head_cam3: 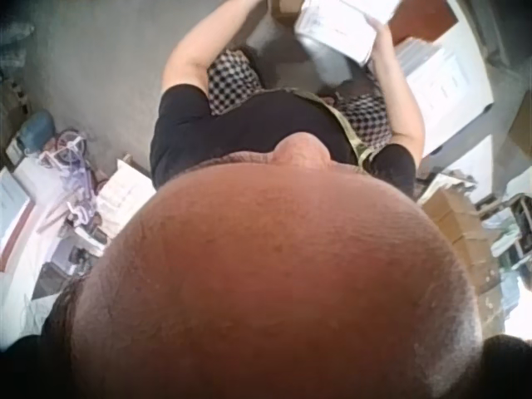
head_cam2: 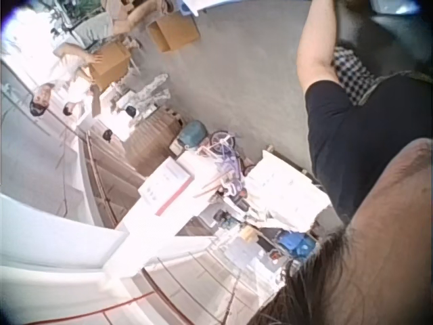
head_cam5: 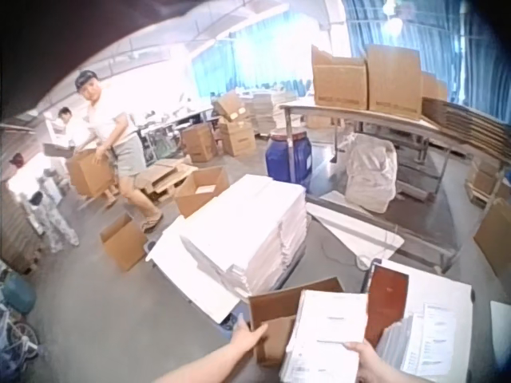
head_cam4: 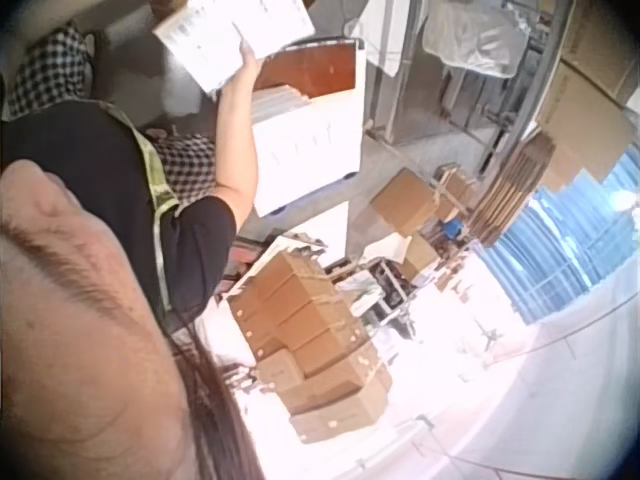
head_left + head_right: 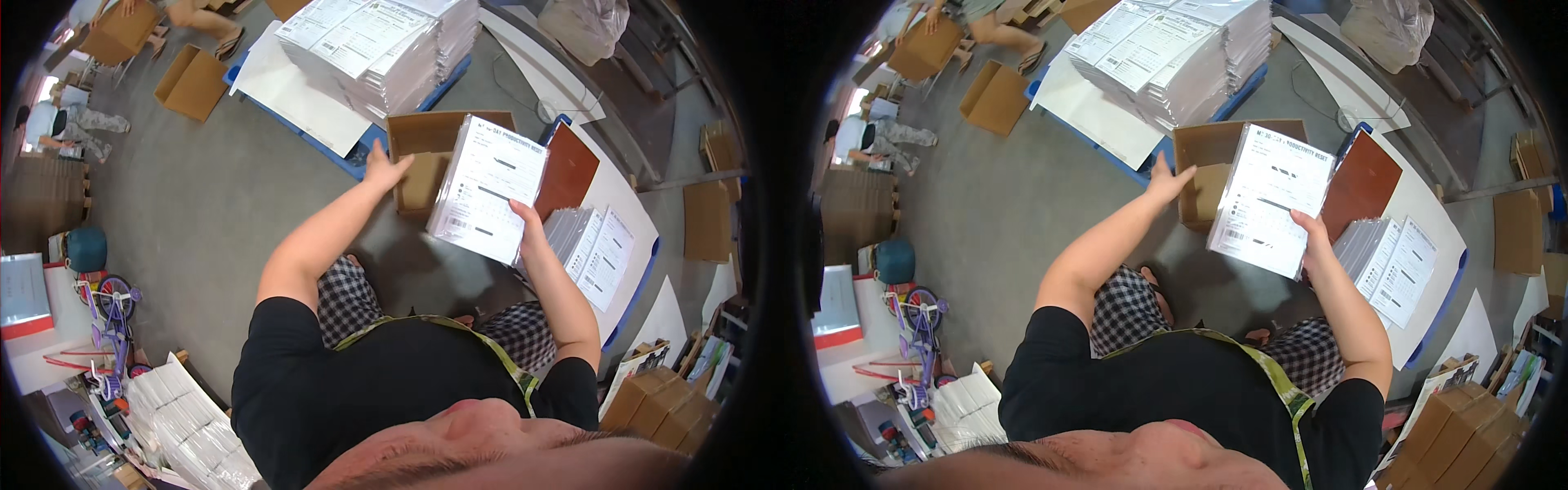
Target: The person picks up stacks of white paper documents and places them into a cardboard box. They arrange the documents in rows and adjust them to fit neatly inside the box. The person repeats this process with multiple stacks of documents.
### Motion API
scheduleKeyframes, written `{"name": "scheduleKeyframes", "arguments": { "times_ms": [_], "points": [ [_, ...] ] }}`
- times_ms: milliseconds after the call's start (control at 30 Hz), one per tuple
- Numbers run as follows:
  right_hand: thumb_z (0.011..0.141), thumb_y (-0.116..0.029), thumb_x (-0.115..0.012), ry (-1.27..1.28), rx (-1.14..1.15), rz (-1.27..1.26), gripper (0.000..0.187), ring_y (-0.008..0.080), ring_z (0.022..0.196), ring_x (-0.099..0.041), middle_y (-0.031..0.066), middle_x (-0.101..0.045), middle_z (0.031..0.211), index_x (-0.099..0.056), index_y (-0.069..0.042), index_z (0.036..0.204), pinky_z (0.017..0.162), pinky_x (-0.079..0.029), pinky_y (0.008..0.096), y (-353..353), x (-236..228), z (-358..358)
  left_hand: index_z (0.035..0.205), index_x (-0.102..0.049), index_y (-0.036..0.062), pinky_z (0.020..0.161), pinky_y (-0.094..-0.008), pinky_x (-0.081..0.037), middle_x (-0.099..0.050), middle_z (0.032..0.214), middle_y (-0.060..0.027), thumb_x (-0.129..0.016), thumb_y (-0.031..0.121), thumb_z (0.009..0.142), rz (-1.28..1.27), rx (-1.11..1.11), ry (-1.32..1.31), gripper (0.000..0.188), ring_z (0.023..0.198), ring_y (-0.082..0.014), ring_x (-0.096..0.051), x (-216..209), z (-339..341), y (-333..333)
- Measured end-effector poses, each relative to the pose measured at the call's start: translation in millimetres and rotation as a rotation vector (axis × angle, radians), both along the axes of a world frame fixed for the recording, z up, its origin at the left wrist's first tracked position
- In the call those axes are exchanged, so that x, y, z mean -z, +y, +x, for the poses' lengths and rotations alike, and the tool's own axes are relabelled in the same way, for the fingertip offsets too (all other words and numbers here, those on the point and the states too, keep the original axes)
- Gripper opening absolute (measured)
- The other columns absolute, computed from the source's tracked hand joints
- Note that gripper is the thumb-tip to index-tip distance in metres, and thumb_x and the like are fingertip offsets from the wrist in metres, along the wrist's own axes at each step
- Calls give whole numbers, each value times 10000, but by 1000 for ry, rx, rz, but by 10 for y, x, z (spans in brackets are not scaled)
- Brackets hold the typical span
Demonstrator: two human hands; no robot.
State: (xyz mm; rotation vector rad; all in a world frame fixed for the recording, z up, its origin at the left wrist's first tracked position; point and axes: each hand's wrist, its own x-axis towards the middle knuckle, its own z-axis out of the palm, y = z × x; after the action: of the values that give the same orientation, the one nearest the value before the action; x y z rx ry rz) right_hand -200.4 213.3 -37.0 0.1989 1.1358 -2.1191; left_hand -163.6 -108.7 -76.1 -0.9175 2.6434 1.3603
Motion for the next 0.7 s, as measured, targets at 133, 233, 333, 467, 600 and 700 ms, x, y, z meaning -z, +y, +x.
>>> {"name": "scheduleKeyframes", "arguments": {
  "times_ms": [133,233,333,467,600,700],
  "points": [
    [775,-193,-683,-158,-9,-89,699,348,1182,-528,208,-515,1297,-369,31,1358,993,-452,477,-421,298,-136,1481,-70,72,767,-475,-545,-502,1276,-247,-630,214,812,417,122,-352,884,1134,-377,-559,577,132,-324],
    [788,-202,-674,-171,-22,-81,695,355,1185,-529,213,-512,1304,-361,30,1363,998,-448,483,-579,455,-316,1486,-59,109,572,-455,-574,-508,1272,-217,-575,108,793,621,300,-474,863,1077,-372,-594,386,141,-416],
    [800,-222,-669,-181,-91,-62,693,359,1186,-531,214,-516,1305,-360,31,1367,995,-451,488,-785,468,-374,1480,-106,114,489,-365,-559,-548,1219,-206,-522,51,784,555,388,-519,813,874,-313,-659,364,383,-659],
    [756,-241,-714,-139,-202,19,802,328,1218,-493,184,-484,1317,-300,-5,1400,1008,-437,469,-1037,646,-164,1471,-15,70,550,-335,-582,-542,1220,-233,-520,60,809,499,513,-667,832,824,-293,-683,322,526,-949],
    [685,-229,-750,-108,-339,51,954,306,1244,-460,164,-445,1341,-200,-82,1450,1028,-413,451,-1187,704,153,1468,67,89,624,-362,-603,-501,1264,-268,-547,100,852,566,573,-742,870,880,-325,-675,481,643,-1115],
    [641,-197,-757,-125,-436,88,1068,320,1289,-411,164,-406,1381,-103,-138,1484,1058,-374,459,-1222,696,268,1469,156,126,623,-355,-594,-460,1337,-247,-563,109,853,687,551,-802,946,885,-316,-673,427,711,-1074]
  ]
}}
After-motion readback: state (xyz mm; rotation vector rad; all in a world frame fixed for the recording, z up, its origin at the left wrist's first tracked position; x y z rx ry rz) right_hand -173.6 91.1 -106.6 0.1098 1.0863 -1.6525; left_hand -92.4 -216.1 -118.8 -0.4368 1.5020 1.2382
